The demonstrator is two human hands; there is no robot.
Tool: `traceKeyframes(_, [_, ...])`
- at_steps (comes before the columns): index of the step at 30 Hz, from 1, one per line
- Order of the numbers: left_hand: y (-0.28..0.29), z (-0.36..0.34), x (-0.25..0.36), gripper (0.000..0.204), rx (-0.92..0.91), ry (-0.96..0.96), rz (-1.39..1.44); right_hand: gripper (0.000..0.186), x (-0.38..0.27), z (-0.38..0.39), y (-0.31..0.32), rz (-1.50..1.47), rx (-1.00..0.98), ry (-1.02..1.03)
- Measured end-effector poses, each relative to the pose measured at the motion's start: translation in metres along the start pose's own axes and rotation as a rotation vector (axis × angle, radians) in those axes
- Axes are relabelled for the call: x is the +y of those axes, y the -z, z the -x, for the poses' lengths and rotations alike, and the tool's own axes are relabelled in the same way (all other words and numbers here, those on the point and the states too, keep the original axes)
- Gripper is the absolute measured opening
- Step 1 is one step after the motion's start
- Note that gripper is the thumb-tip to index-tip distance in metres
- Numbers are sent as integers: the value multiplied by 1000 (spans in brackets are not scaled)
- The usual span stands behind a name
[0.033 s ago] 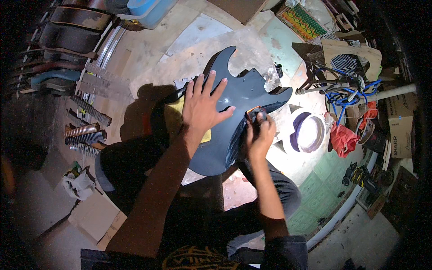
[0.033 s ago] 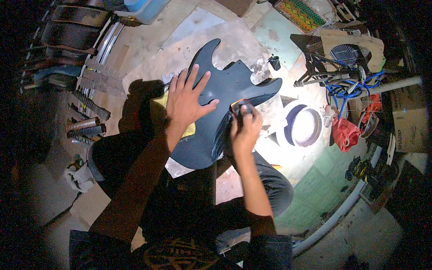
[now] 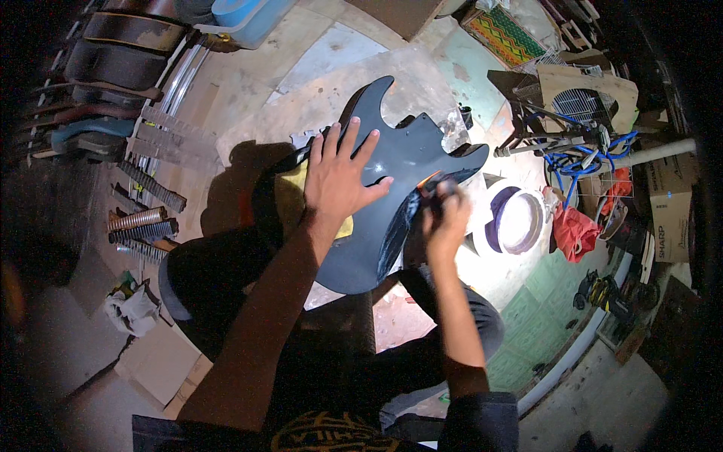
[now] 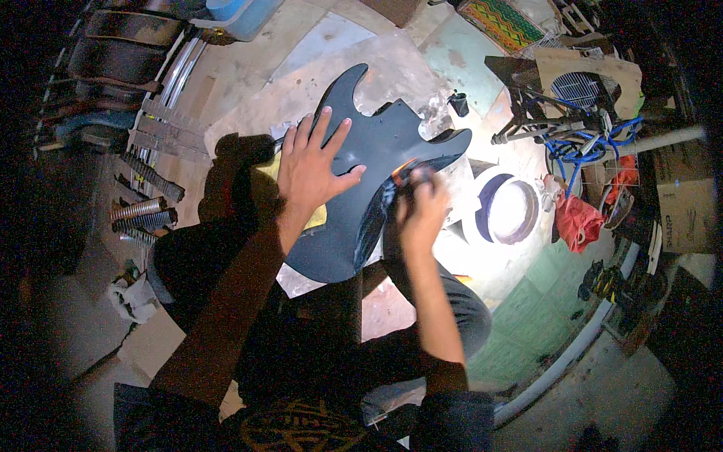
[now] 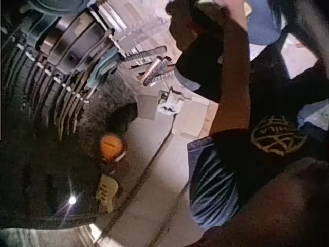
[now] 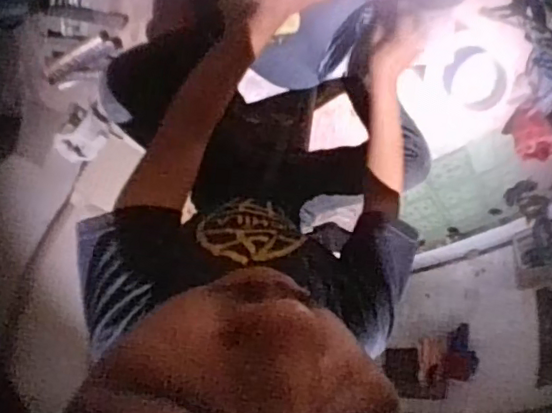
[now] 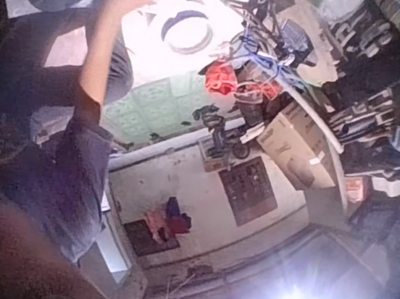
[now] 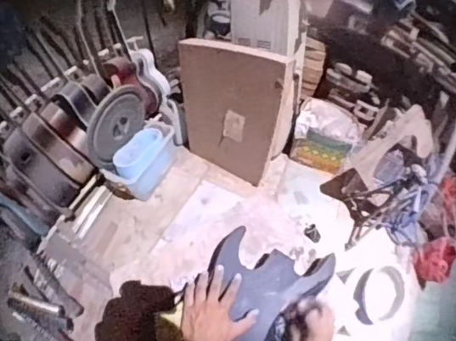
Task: The person sands the surface of a black guitar body by hand using a small orange sanding block, occasionally wiping the surface with a yellow cloth.
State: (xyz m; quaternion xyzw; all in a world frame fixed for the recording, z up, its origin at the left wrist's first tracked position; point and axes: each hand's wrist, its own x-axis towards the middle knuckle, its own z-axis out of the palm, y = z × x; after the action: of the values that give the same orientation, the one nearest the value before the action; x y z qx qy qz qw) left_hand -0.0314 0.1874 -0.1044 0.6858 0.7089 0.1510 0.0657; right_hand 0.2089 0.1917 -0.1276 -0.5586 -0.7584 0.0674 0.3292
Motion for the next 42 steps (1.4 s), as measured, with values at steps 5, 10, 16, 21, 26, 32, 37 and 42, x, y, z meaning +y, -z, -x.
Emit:
traceKeyframes(5, [-1,3,7,85,-28,14,1,33,18,-30,1,28,32,-237])
traceKeyframes(10, [2,0,-5,84,-4,23,-15,36,-12,-24,9,62,-180,-14])
traceKeyframes(16, [5,-5,2,84,-25,25,1,44,-40,10,2,8,-200,-46])
traceKeyframes(21, [0,0,-1,83,6,12,2,39,-17,-38,12,116,-265,-171])
traceKeyframes(26, [0,-3,-1,81,10,11,-10,37,-74,48,19,-113,-310,-74])
traceKeyframes(32, [-4,0,0,82,24,8,-8,31,-61,0,9,-25,-191,-85])
traceKeyframes(37, [-3,2,0,82,-24,25,-48,33,-95,92,47,-170,-517,-233])
traceKeyframes(42, [-3,-1,4,77,-2,9,-25,30,-71,18,2,-163,-298,-278])
